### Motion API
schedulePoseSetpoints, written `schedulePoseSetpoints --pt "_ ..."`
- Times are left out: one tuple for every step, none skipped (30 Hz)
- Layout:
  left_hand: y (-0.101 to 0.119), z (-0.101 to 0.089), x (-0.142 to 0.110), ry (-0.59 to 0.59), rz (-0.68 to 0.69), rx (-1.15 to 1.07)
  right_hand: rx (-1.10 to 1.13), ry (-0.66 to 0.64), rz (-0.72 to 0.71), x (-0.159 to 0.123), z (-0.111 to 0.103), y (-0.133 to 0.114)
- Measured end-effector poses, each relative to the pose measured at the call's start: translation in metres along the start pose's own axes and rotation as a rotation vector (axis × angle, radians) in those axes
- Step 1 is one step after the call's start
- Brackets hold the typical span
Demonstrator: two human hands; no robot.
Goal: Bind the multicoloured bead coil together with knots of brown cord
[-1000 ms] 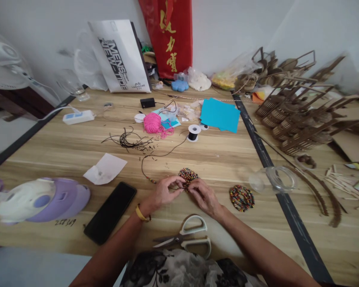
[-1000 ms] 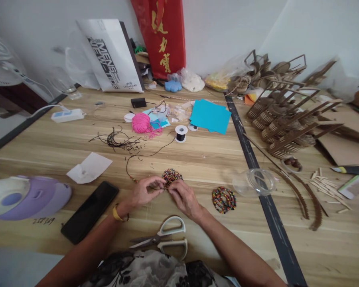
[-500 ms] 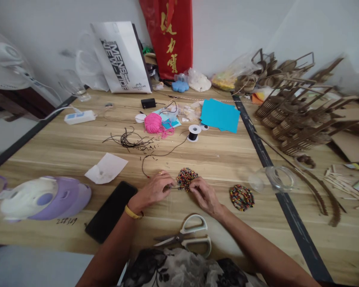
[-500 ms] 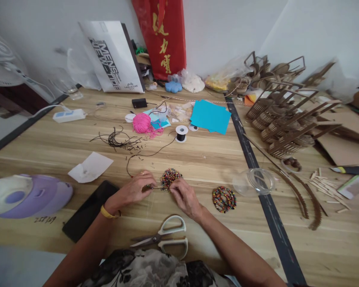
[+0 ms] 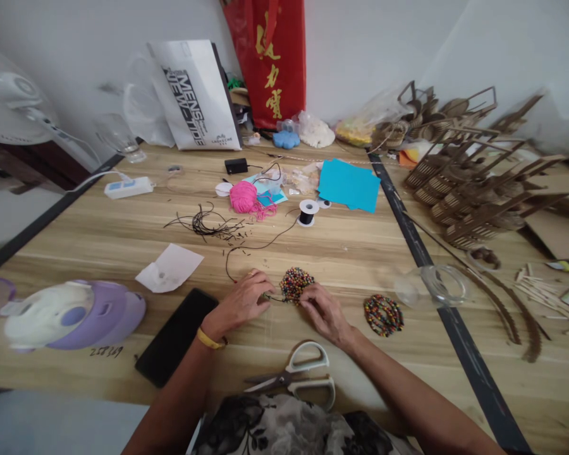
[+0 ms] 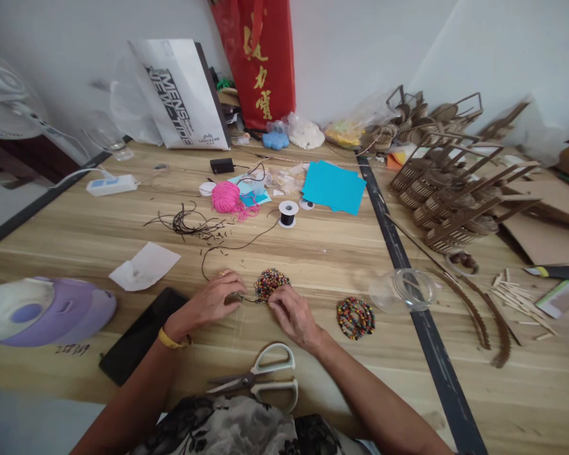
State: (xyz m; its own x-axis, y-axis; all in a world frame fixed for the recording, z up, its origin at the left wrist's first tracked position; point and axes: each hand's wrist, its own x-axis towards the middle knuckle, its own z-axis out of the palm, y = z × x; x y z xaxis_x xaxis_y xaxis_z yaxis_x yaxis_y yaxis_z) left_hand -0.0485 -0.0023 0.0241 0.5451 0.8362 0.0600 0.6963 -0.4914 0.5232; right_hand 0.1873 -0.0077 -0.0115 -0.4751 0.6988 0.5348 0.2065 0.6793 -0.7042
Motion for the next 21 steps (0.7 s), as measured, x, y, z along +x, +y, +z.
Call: schedulePoseSetpoints --pt "0.001 0.001 0.0 -0.003 0.003 -0.005 0.0 0.001 -0.001 0.0 0.0 0.0" --pt "0.001 0.001 0.0 -0.01 0.009 -0.007 0.0 0.001 -0.002 0.0 0.0 -0.001" --pt "0.001 0.002 0.001 -0.02 0.015 -0.007 0.0 0.003 -0.003 0.0 0.0 -0.001" --pt "0.002 0.003 0.001 -0.031 0.019 -0.001 -0.001 0.005 -0.004 0.0 -0.001 -0.001" --pt "0.002 0.004 0.001 -0.037 0.02 0.01 -0.003 0.008 -0.005 0.0 -0.001 -0.001" --pt "0.001 0.005 0.001 -0.039 0.02 0.022 -0.006 0.008 -0.006 0.0 -0.001 -0.001" --pt "0.001 0.005 0.001 -0.037 0.018 0.035 -0.008 0.009 -0.009 0.0 -0.001 -0.001" --pt "0.0 0.006 0.001 -0.034 0.016 0.046 -0.009 0.008 -0.012 0.0 -0.001 -0.001" --pt "-0.001 0.006 0.001 -0.031 0.014 0.054 -0.01 0.006 -0.013 0.0 -0.001 -0.001" --pt "-0.002 0.005 0.001 -0.029 0.011 0.059 -0.012 0.004 -0.013 0.0 0.0 -0.001" --pt "-0.003 0.005 0.001 -0.029 0.009 0.062 -0.014 0.003 -0.014 0.0 0.0 -0.001" --pt "-0.003 0.004 0.001 -0.03 0.006 0.062 -0.016 0.003 -0.013 0.0 0.0 -0.001" --pt "-0.003 0.003 0.001 -0.029 0.005 0.061 -0.017 0.002 -0.011 0.0 0.0 0.0" --pt "-0.004 0.002 0.001 -0.027 0.003 0.059 -0.017 0.002 -0.01 0.0 0.0 0.0" --pt "-0.004 0.0 0.001 -0.023 -0.002 0.057 -0.017 0.005 -0.011 0.0 0.0 0.0" --pt "-0.004 -0.001 0.001 -0.019 -0.009 0.056 -0.016 0.008 -0.014 0.0 0.0 0.0" --pt "-0.005 -0.003 0.0 -0.013 -0.019 0.057 -0.016 0.011 -0.017 0.0 0.0 0.0" --pt "-0.005 -0.004 0.0 -0.004 -0.03 0.059 -0.016 0.015 -0.02 0.0 0.0 0.0" --pt "-0.006 -0.005 0.0 0.01 -0.039 0.058 -0.018 0.019 -0.023 0.0 0.0 0.0" --pt "-0.005 -0.005 0.0 0.032 -0.046 0.047 -0.021 0.022 -0.025 0.001 0.0 -0.001" --pt "-0.004 -0.005 0.0 0.064 -0.047 0.021 -0.024 0.025 -0.026 0.001 0.0 -0.001"
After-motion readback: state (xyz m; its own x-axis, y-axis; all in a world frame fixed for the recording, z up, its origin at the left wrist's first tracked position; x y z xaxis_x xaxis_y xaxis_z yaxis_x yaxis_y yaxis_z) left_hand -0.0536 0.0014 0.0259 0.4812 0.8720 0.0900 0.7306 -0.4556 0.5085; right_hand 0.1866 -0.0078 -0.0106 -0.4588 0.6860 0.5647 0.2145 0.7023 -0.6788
